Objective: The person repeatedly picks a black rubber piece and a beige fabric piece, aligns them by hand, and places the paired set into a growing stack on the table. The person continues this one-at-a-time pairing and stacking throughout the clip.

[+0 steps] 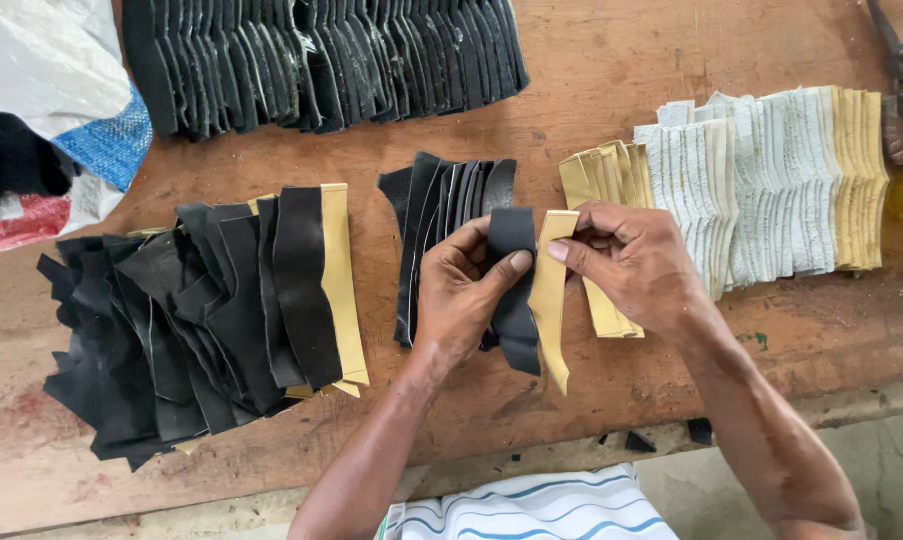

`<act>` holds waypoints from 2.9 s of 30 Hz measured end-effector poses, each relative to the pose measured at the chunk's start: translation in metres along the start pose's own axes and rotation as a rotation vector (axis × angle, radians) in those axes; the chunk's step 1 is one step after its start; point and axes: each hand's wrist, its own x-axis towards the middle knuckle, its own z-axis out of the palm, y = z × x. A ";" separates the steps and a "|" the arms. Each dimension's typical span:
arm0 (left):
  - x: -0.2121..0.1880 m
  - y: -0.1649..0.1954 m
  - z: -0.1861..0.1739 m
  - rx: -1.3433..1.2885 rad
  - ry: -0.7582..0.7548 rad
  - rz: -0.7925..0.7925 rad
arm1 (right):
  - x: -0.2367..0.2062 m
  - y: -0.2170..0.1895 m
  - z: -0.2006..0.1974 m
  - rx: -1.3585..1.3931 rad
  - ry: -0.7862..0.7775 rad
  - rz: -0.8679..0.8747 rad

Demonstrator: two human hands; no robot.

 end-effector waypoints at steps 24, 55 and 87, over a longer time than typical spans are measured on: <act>-0.007 0.003 -0.007 0.153 -0.024 0.022 | -0.005 0.001 0.012 -0.118 0.055 0.058; -0.005 0.003 -0.009 0.154 0.010 0.014 | 0.004 0.019 0.008 0.079 0.018 0.045; -0.004 0.007 -0.015 0.126 0.040 0.056 | 0.010 0.019 0.016 0.086 0.111 -0.074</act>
